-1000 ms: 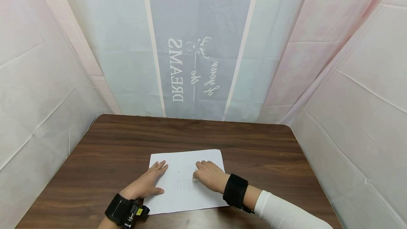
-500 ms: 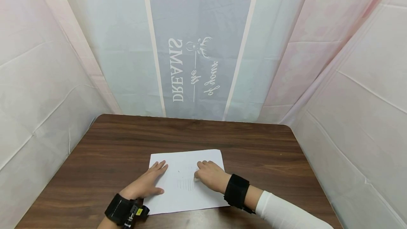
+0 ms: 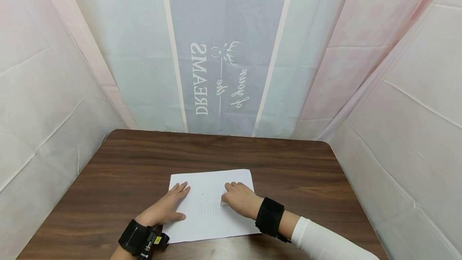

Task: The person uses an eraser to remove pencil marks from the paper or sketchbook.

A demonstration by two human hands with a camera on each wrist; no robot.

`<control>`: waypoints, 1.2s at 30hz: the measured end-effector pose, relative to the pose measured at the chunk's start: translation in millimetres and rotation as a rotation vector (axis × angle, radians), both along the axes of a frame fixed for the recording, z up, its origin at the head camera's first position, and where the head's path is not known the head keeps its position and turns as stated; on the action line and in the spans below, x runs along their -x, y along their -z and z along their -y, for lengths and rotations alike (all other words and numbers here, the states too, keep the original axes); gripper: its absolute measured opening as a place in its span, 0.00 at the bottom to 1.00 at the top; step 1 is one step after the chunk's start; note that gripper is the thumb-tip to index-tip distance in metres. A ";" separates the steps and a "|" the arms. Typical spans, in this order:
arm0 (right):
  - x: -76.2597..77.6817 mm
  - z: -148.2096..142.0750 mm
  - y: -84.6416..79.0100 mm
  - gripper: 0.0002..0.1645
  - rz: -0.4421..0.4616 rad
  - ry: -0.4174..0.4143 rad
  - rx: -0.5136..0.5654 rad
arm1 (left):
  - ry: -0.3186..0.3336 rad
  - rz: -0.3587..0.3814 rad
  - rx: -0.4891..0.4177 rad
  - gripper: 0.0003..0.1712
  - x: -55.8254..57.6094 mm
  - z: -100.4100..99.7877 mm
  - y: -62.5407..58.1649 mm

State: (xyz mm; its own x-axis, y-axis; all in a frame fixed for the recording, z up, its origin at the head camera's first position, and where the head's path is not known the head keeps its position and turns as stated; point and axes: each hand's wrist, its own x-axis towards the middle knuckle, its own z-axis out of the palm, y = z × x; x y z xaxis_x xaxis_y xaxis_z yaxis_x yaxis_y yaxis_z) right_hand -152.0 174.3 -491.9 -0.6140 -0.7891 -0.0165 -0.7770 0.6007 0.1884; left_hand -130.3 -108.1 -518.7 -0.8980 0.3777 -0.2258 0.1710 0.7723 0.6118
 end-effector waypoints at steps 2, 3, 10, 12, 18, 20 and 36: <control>-0.4 -0.4 -0.5 0.08 0.001 0.003 0.000 | 0.001 -0.001 -0.001 0.49 -0.2 0.1 -0.5; -0.6 -0.7 -0.8 0.08 0.002 0.005 0.000 | 0.002 -0.002 -0.001 0.49 -0.2 0.2 -0.6; -1.1 -2.6 -1.9 0.08 0.020 0.014 0.007 | -0.003 -0.001 0.003 0.49 -0.7 0.3 0.1; -0.8 -3.2 -1.4 0.08 0.026 0.021 0.006 | -0.003 -0.002 0.002 0.49 -0.6 0.4 0.3; -0.1 -4.5 -0.1 0.09 0.040 0.040 0.004 | 0.002 -0.004 -0.005 0.49 0.1 1.1 0.6; 0.0 -4.7 -0.1 0.09 0.043 0.043 0.001 | 0.003 -0.004 -0.007 0.49 0.3 1.3 0.7; -1.0 -7.9 -0.6 0.09 0.047 0.050 -0.007 | -0.001 -0.003 0.006 0.49 0.0 -0.1 0.1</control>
State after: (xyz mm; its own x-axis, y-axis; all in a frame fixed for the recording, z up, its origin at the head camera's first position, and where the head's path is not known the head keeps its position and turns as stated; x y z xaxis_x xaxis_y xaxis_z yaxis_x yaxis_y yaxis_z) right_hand -151.0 182.2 -491.3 -0.6507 -0.7575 -0.0523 -0.7545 0.6373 0.1567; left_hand -130.3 -108.0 -518.9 -0.8990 0.3754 -0.2253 0.1720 0.7761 0.6068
